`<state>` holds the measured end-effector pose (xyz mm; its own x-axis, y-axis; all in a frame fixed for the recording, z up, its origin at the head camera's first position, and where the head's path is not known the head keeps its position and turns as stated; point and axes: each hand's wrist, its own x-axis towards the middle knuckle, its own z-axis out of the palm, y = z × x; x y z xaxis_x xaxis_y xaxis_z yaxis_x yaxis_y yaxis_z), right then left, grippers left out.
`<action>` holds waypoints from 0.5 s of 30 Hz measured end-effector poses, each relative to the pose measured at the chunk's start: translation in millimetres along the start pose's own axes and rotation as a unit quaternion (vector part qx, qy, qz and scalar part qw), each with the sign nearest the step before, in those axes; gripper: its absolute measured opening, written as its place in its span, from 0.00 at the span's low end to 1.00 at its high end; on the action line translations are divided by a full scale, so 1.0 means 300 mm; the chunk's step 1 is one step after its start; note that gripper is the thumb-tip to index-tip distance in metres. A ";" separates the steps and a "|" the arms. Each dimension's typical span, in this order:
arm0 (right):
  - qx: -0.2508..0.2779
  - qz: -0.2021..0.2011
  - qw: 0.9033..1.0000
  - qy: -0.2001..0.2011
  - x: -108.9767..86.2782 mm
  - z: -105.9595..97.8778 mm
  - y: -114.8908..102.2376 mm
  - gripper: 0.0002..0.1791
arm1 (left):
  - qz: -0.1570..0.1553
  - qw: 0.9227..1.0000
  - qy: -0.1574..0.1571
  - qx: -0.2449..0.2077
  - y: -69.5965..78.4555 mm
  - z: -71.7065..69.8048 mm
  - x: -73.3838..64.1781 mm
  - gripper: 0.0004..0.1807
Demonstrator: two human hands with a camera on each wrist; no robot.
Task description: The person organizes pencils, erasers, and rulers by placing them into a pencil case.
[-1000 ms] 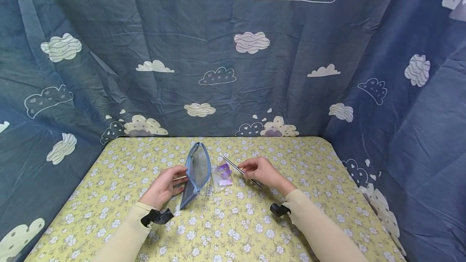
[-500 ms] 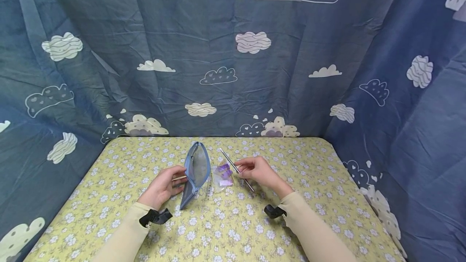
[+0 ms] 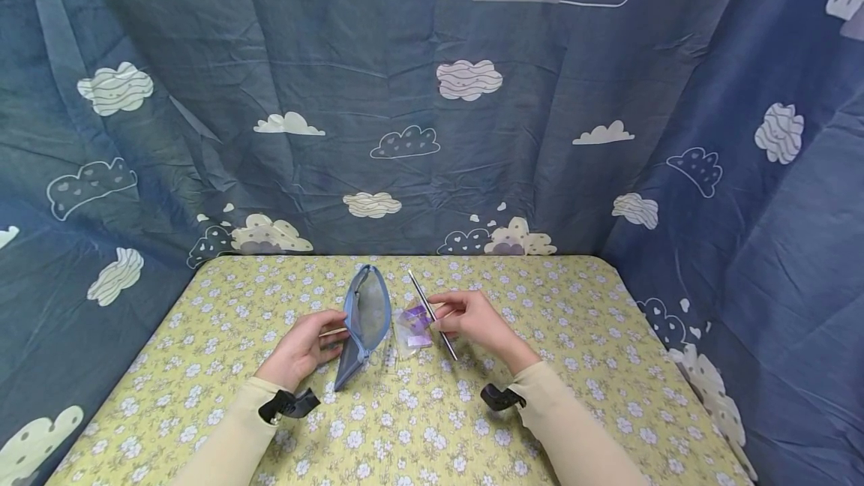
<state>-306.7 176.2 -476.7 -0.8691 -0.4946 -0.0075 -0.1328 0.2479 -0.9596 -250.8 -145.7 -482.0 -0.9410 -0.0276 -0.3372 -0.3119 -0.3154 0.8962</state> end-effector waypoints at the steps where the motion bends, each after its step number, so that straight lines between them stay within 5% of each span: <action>1: 0.001 0.000 1.000 0.000 0.001 0.003 -0.002 0.28 | 0.000 1.000 -0.001 0.001 0.000 -0.001 0.000 0.06; 15: 0.041 0.024 0.999 0.014 0.013 0.054 -0.053 0.26 | 0.000 1.000 0.000 -0.009 0.002 0.000 0.004 0.06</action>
<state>-300.3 156.8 -465.9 -0.8864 -0.4606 -0.0467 -0.0528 0.2009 -0.9782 -252.3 -146.0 -482.0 -0.9410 -0.0267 -0.3373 -0.3098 -0.3332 0.8905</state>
